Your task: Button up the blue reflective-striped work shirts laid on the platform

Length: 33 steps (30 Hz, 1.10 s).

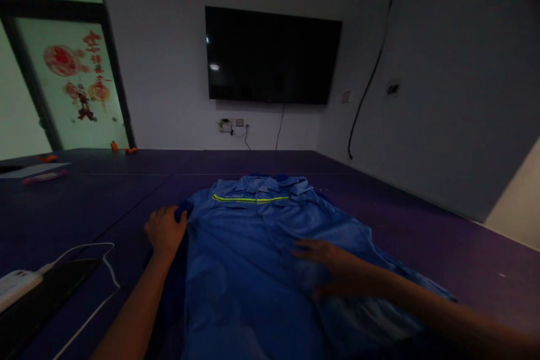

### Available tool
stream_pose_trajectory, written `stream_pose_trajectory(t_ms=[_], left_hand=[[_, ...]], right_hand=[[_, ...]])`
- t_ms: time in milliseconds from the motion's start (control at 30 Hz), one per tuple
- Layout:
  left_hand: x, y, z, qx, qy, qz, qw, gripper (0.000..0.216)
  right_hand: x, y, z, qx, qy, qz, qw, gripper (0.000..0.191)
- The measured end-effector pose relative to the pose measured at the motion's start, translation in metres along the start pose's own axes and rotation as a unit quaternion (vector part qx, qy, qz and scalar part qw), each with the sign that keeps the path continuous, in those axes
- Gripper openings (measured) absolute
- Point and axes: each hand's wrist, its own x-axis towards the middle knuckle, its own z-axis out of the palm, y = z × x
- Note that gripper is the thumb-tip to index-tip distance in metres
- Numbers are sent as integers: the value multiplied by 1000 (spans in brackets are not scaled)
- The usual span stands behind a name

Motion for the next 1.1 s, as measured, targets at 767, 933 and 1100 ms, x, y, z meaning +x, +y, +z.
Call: stream_pose_trajectory(t_ms=[767, 933, 1100], left_hand=[[11, -19, 44, -253, -176, -51, 950, 29], [13, -27, 37, -387, -202, -152, 887, 35], [13, -32, 31, -435, -205, -175, 859, 39]], right_hand=[[71, -151, 158, -129, 256, -162, 944, 21], [98, -191, 139, -89, 203, -123, 967, 17], [108, -216, 150, -45, 154, -153, 975, 25]])
